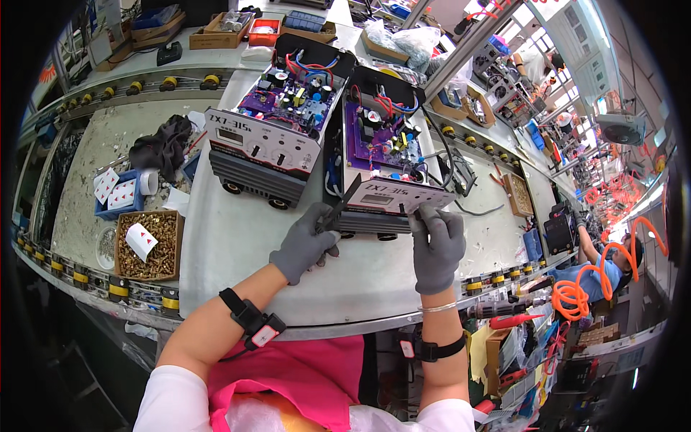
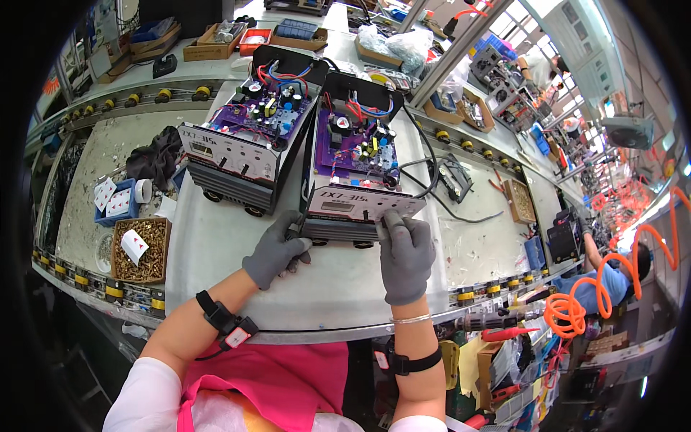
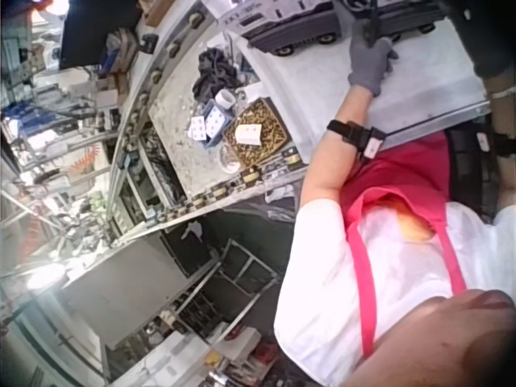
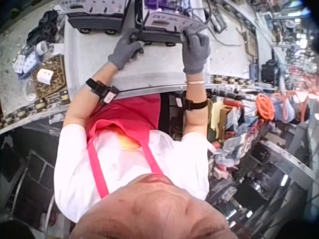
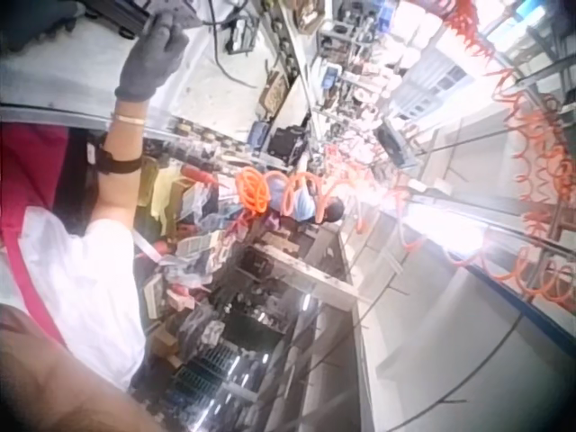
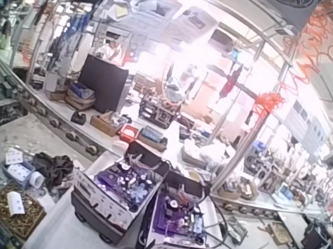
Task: Assembling and inspecting internal components of electronic inverter units on an assembly line.
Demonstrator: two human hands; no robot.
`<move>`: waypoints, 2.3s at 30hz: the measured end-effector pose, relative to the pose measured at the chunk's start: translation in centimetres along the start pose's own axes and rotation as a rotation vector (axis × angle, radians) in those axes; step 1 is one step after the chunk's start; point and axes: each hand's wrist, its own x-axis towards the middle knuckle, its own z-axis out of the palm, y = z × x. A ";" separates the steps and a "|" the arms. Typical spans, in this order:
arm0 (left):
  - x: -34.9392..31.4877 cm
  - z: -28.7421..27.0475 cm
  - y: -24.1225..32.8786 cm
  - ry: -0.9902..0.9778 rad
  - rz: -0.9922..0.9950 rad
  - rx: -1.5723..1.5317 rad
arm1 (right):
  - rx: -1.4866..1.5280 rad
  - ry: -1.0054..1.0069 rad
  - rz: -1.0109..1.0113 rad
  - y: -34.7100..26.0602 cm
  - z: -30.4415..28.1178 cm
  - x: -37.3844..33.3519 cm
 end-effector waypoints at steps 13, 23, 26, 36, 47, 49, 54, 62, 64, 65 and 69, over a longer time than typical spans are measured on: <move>-2.3 -1.8 0.1 -0.007 -0.132 -0.493 | 0.197 -0.187 0.066 2.0 -1.4 3.6; -3.3 -1.8 -0.2 -0.297 -0.237 -0.664 | 0.565 -0.371 0.141 -6.8 -1.2 -1.4; -3.3 -1.6 -0.4 -0.329 -0.196 -0.786 | 0.607 -0.507 0.114 -9.0 0.6 -2.4; -3.7 -1.0 -0.1 -0.098 -0.137 -0.503 | 0.618 -0.527 0.170 -9.5 1.8 -2.9; -4.4 -0.1 0.1 0.092 0.292 -0.120 | 0.849 -0.467 0.630 -11.0 0.6 -2.8; -4.2 -0.3 0.1 0.086 0.245 -0.152 | 0.834 -0.377 0.634 -10.7 0.3 -2.3; -3.1 -1.2 -0.2 0.072 0.119 -0.166 | 0.390 -0.112 0.128 -7.5 -0.8 -0.4; -2.2 -1.4 -0.9 -0.103 0.190 0.145 | 0.143 -0.094 0.029 -4.3 -0.8 2.1; -2.2 -1.5 -0.9 -0.118 0.179 0.175 | 0.168 -0.112 0.100 -4.2 -0.7 2.0; -2.1 -1.5 -0.9 -0.129 0.196 0.178 | 0.202 -0.127 0.175 -4.2 -0.8 1.8; -2.1 -1.5 -0.8 -0.150 0.171 0.206 | 0.218 -0.102 0.176 -4.0 -0.5 1.6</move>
